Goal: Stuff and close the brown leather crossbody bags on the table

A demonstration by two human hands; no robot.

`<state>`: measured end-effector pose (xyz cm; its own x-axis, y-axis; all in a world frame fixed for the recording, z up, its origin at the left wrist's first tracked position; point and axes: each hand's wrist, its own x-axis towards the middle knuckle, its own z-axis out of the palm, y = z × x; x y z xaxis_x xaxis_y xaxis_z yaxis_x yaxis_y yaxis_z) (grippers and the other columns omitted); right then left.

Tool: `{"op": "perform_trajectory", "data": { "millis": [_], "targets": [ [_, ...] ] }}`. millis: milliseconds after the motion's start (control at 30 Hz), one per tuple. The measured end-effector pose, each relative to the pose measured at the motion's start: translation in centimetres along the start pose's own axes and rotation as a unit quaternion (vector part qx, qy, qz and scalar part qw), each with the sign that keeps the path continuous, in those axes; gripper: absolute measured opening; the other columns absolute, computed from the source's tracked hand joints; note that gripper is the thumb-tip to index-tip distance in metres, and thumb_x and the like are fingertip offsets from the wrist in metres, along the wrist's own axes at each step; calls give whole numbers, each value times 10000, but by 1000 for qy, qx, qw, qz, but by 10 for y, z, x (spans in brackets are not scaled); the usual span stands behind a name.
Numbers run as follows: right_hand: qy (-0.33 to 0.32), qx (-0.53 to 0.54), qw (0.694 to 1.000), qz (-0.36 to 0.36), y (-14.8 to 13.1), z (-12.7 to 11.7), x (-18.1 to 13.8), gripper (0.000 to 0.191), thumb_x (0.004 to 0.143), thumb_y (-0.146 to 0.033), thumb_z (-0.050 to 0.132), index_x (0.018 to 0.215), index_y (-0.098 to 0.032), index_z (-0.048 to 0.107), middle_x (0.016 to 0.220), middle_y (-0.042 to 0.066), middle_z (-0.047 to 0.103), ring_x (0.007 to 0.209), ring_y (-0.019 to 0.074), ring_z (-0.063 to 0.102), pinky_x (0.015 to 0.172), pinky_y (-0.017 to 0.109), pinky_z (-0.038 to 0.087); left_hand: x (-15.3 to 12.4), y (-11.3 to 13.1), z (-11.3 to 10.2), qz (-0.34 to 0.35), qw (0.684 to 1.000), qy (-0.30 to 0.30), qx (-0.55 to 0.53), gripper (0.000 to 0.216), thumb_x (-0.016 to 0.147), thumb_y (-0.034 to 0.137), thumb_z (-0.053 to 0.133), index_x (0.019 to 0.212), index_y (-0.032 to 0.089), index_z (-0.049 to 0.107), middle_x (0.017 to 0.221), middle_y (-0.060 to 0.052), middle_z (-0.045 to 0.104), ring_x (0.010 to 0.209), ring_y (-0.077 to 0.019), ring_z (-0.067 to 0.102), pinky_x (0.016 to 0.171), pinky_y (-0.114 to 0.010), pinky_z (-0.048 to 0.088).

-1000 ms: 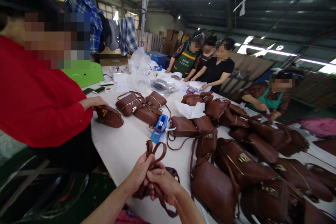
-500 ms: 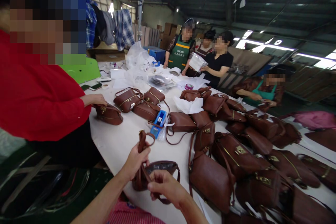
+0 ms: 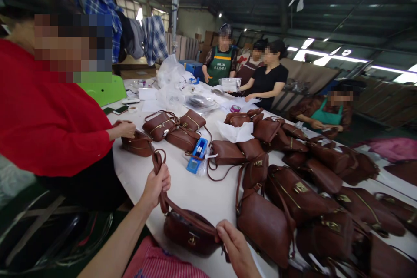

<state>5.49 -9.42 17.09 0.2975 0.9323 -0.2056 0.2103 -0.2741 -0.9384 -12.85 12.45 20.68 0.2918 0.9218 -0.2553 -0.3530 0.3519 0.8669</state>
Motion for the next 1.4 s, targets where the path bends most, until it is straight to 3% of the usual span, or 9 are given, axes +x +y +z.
{"op": "perform_trajectory", "data": {
  "millis": [200,300,400,600,800,967,1233,1300,1400],
  "targets": [
    [-92,213,970,69,-16,4,3,525,812,-704,546,682,-196,508,568,-8,565,585,139,510,638,274,377,-13,9,11,-9,986,-113,124,319,716,388,731,680,183,489,492,91,431,407,-43,336,375,-144,240],
    [-89,240,965,52,-23,6,7,506,833,-673,548,667,-197,496,560,-18,554,566,127,493,606,257,350,-35,16,27,-22,904,-329,274,157,789,277,638,900,169,666,816,-12,694,720,-124,611,650,-198,468],
    [-74,249,965,32,-28,7,12,495,860,-649,531,662,-196,502,581,-18,554,579,123,476,620,257,351,-53,13,42,-47,838,-449,306,292,835,293,578,1100,213,668,1109,-20,694,1051,-189,615,959,-268,427],
    [-50,251,967,2,-29,10,14,482,864,-633,535,668,-194,499,639,-6,551,651,141,488,676,277,374,-56,-15,41,-193,847,-417,266,367,801,430,604,1025,139,593,758,-50,710,690,-177,654,670,-269,476],
    [-24,187,982,-5,-25,8,17,483,837,-652,553,685,-197,506,631,-18,531,651,147,483,676,286,375,-54,-16,36,-293,846,-402,189,451,725,495,695,970,135,579,781,-105,723,636,-190,674,612,-278,480],
    [-36,165,986,-14,-24,3,18,461,856,-621,539,681,-196,498,636,-17,530,659,151,495,687,287,389,-50,-26,30,-371,827,-401,133,305,631,368,750,699,146,553,553,-1,588,425,-141,572,500,-267,467],
    [-16,-27,999,-29,-15,-1,15,396,932,-514,450,696,-203,522,654,5,575,672,175,536,659,298,416,-45,-15,26,-395,812,-380,199,274,678,309,732,772,189,504,481,101,413,357,-19,267,355,-134,312],
    [55,-146,984,-90,-19,-2,9,315,948,-446,448,802,-200,579,773,43,637,750,206,587,709,332,449,-47,-11,27,-375,799,-405,240,316,636,208,716,897,201,537,471,98,448,351,-42,318,348,-139,321],
    [135,-344,891,-264,-36,1,0,398,896,-416,567,1221,-185,549,1258,158,593,1160,326,538,960,473,426,-50,-8,31,-345,785,-427,287,439,593,139,656,1019,198,571,492,81,503,348,-62,379,351,-154,340]
  ]
}}
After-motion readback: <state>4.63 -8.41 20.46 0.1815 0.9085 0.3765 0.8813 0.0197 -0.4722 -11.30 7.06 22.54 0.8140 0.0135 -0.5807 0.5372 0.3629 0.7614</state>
